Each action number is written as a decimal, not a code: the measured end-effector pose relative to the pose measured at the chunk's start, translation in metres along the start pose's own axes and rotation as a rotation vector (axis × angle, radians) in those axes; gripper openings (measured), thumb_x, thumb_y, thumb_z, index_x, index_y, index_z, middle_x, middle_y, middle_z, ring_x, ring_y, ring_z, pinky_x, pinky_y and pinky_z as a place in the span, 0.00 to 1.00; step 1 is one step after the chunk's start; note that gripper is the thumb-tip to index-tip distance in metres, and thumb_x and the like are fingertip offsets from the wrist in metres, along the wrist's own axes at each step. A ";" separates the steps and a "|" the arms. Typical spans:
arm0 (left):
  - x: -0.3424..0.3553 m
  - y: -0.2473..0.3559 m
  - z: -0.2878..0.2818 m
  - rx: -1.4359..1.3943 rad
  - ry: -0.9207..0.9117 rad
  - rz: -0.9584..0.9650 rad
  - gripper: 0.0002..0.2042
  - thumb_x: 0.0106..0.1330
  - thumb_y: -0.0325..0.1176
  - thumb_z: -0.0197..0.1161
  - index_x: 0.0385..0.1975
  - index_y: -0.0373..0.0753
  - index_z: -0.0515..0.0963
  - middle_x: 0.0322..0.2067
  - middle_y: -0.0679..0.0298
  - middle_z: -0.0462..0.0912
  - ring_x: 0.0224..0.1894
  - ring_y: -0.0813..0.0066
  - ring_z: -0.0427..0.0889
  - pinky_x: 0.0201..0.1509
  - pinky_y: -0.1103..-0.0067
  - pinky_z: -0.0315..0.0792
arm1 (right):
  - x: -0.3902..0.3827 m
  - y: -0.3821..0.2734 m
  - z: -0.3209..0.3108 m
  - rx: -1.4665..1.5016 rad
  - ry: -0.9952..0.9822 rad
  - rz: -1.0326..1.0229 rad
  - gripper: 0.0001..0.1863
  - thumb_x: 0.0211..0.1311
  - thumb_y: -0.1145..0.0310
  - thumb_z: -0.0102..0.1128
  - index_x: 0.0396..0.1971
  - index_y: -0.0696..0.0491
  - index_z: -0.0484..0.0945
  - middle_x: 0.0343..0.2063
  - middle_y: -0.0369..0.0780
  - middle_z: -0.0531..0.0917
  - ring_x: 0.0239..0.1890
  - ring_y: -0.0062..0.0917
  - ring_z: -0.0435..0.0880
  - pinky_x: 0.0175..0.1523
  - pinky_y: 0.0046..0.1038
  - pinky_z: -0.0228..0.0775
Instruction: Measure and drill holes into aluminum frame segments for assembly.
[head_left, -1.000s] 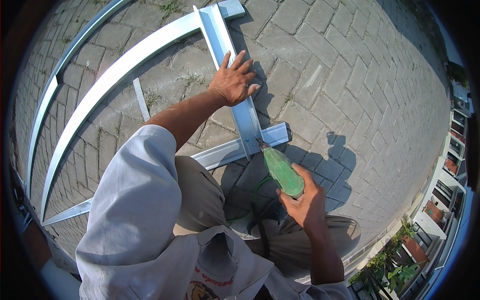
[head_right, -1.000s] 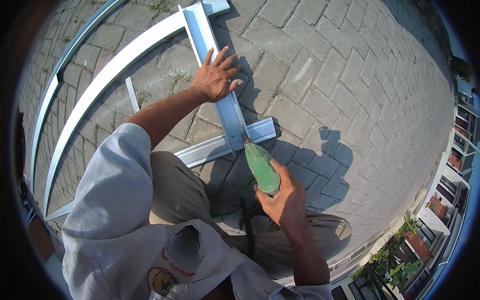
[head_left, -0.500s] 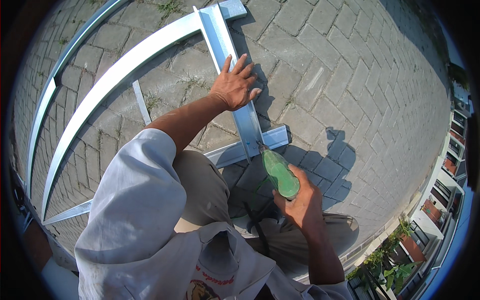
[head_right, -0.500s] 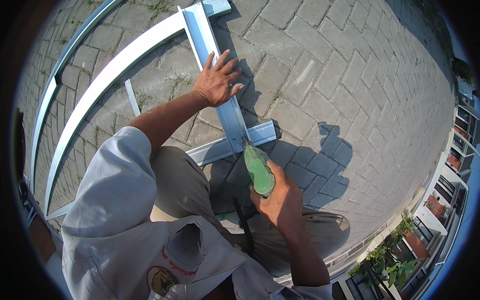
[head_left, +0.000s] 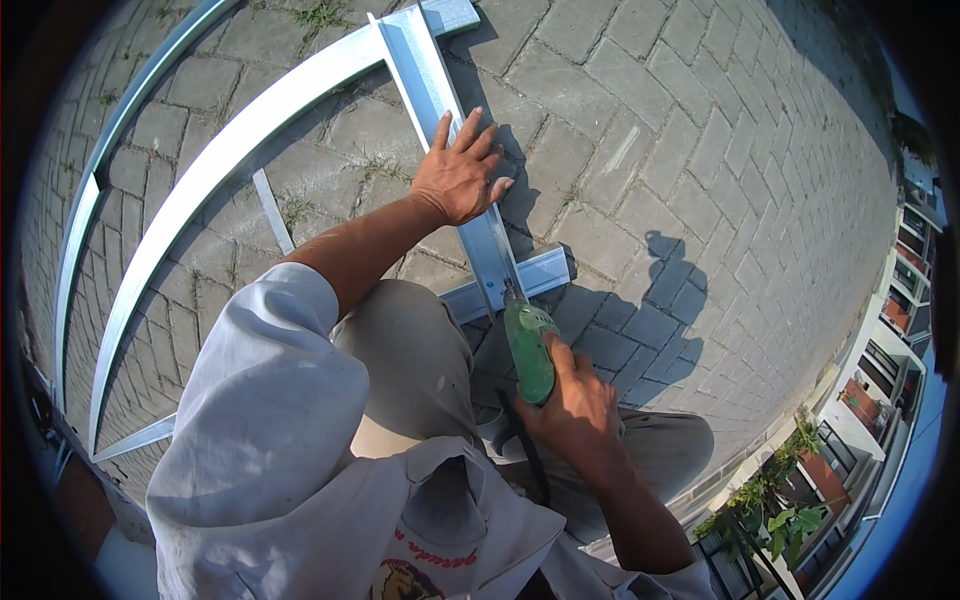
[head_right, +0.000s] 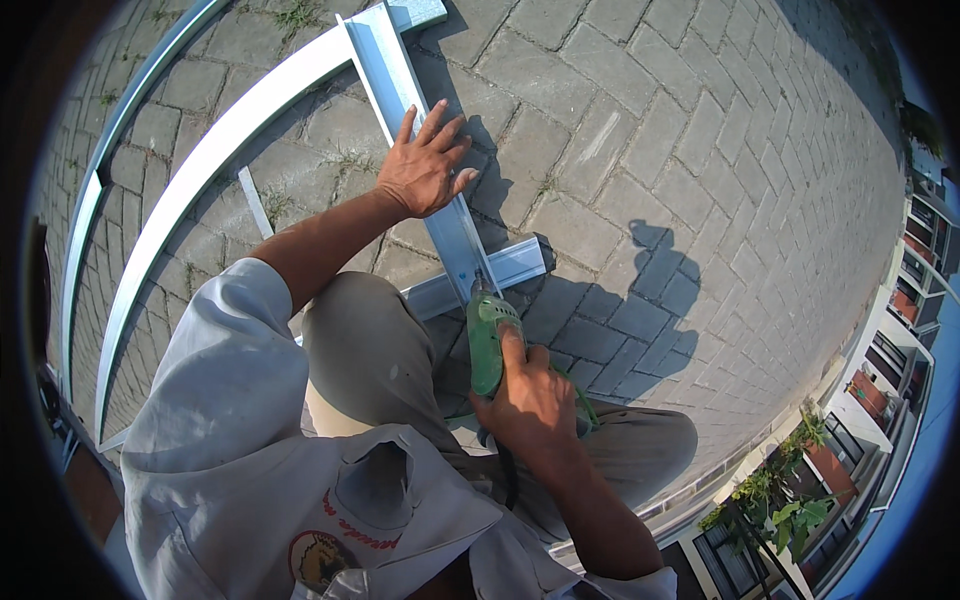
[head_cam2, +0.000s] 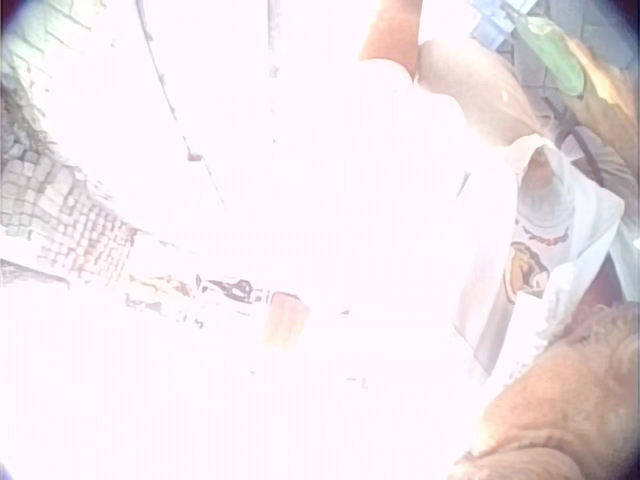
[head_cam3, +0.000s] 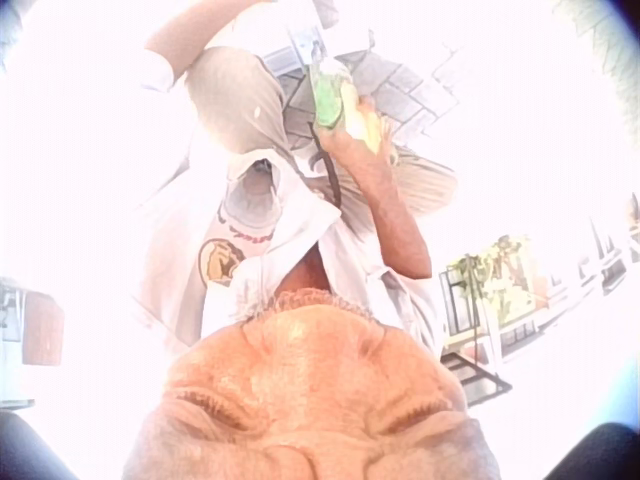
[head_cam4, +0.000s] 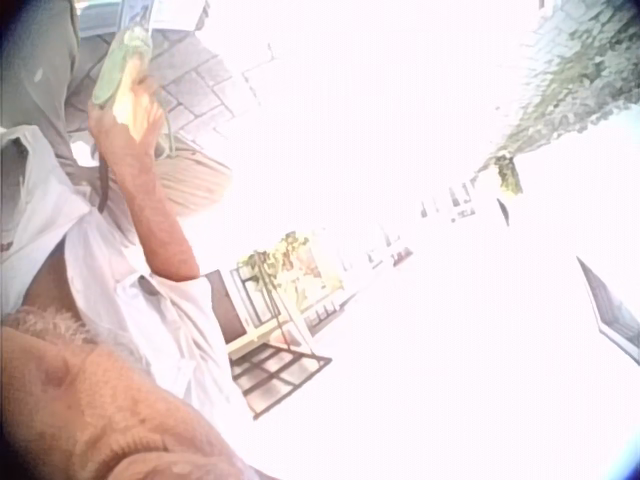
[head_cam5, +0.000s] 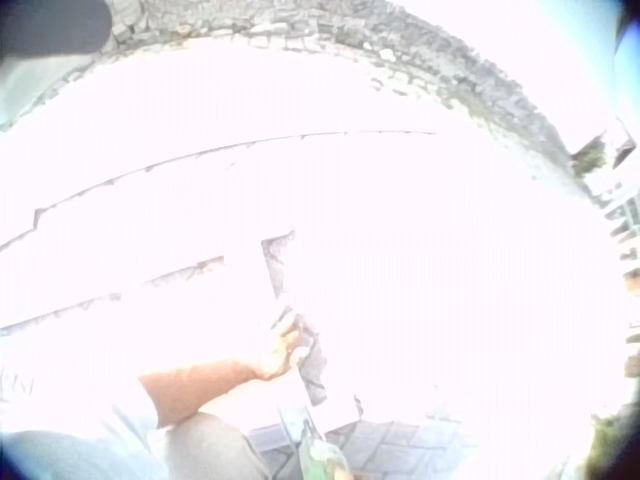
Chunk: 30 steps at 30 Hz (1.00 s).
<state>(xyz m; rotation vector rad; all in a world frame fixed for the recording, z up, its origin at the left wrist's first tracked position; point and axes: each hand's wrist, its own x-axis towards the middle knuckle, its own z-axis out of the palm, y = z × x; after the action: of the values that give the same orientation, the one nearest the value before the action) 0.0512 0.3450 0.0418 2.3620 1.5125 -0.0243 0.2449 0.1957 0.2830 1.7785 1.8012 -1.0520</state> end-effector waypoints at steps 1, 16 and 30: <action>0.000 -0.001 0.000 -0.002 0.008 -0.004 0.29 0.77 0.58 0.45 0.66 0.46 0.77 0.74 0.58 0.63 0.82 0.56 0.44 0.83 0.48 0.34 | -0.001 -0.001 0.001 0.001 -0.002 0.001 0.47 0.50 0.60 0.78 0.70 0.51 0.63 0.43 0.57 0.80 0.41 0.55 0.88 0.47 0.50 0.81; 0.001 0.002 -0.002 0.005 -0.004 -0.001 0.29 0.77 0.58 0.45 0.67 0.45 0.76 0.75 0.58 0.62 0.82 0.55 0.43 0.83 0.48 0.33 | 0.003 0.003 -0.001 0.045 0.036 0.022 0.47 0.50 0.59 0.78 0.69 0.51 0.64 0.44 0.56 0.82 0.43 0.53 0.88 0.48 0.49 0.81; 0.001 0.002 0.002 0.025 -0.005 -0.004 0.30 0.77 0.58 0.45 0.69 0.45 0.74 0.76 0.58 0.60 0.82 0.55 0.42 0.83 0.49 0.33 | 0.004 0.000 -0.003 -0.023 -0.047 0.074 0.47 0.52 0.56 0.76 0.71 0.49 0.62 0.45 0.54 0.81 0.45 0.53 0.88 0.52 0.52 0.79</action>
<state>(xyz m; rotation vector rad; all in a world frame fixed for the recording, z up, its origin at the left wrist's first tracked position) 0.0536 0.3445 0.0405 2.3764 1.5228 -0.0502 0.2451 0.2012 0.2819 1.7771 1.6999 -1.0314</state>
